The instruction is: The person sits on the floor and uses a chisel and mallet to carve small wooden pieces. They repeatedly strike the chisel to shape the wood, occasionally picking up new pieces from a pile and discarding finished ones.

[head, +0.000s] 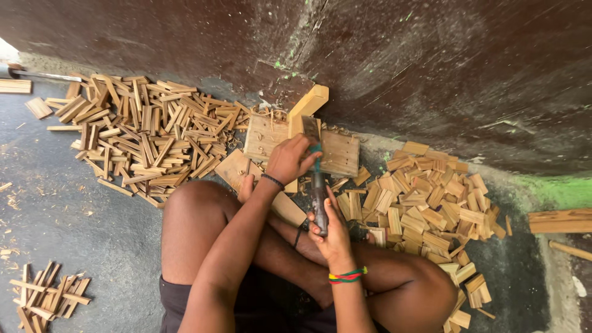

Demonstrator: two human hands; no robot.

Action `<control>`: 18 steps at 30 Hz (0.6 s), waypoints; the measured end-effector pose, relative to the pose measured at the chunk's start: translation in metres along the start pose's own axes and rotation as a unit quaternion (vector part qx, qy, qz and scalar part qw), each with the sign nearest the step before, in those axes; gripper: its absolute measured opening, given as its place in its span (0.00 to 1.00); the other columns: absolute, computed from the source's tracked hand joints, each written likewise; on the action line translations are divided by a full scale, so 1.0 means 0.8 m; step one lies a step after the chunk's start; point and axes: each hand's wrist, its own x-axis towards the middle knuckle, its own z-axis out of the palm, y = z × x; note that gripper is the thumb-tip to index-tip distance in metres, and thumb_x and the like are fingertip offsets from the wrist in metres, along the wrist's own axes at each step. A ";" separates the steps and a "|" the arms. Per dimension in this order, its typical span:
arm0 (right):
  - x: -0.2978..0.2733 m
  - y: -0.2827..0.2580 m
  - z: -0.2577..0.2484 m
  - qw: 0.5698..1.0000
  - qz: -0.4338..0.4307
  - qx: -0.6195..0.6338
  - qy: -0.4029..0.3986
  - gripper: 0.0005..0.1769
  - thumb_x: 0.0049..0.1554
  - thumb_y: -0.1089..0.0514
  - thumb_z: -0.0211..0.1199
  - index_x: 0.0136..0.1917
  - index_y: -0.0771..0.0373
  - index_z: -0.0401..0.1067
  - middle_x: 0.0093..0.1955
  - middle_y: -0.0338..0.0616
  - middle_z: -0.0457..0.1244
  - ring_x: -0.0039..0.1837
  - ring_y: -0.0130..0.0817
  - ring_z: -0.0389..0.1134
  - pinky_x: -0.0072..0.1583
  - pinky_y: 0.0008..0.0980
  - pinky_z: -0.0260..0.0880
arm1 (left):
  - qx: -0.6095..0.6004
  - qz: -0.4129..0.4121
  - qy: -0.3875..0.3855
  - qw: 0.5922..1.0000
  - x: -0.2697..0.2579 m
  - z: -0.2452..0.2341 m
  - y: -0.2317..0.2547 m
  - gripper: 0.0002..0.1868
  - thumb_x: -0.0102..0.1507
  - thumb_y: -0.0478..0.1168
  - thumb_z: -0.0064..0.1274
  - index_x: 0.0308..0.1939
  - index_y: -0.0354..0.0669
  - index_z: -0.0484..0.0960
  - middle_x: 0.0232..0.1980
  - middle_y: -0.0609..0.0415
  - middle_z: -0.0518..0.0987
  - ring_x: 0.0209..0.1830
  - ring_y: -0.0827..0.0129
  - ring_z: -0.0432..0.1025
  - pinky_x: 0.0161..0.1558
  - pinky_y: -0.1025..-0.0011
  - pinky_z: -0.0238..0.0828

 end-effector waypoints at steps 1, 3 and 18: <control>0.000 -0.003 -0.006 1.000 -0.005 0.001 0.001 0.32 0.64 0.43 0.52 0.80 0.36 0.51 0.38 0.45 0.61 0.28 0.24 0.57 0.27 0.19 0.54 | 0.025 -0.011 -0.007 1.000 -0.001 -0.003 -0.003 0.14 0.64 0.48 0.61 0.48 0.47 0.79 0.42 0.50 0.79 0.38 0.52 0.78 0.41 0.57 0.74; 0.002 -0.005 -0.016 1.000 -0.015 0.006 0.003 0.31 0.65 0.44 0.52 0.79 0.38 0.53 0.39 0.45 0.61 0.28 0.24 0.57 0.27 0.18 0.54 | 0.052 -0.066 -0.006 0.996 -0.003 -0.006 -0.011 0.18 0.63 0.47 0.62 0.52 0.46 0.78 0.47 0.48 0.78 0.40 0.50 0.77 0.43 0.56 0.73; -0.027 0.048 -0.047 0.975 -0.047 -0.139 0.166 0.38 0.58 0.48 0.63 0.78 0.37 0.53 0.36 0.40 0.61 0.28 0.24 0.58 0.26 0.20 0.54 | 0.148 -0.113 -0.018 0.982 -0.014 0.030 -0.062 0.23 0.62 0.50 0.62 0.60 0.54 0.80 0.57 0.53 0.76 0.53 0.54 0.75 0.55 0.56 0.71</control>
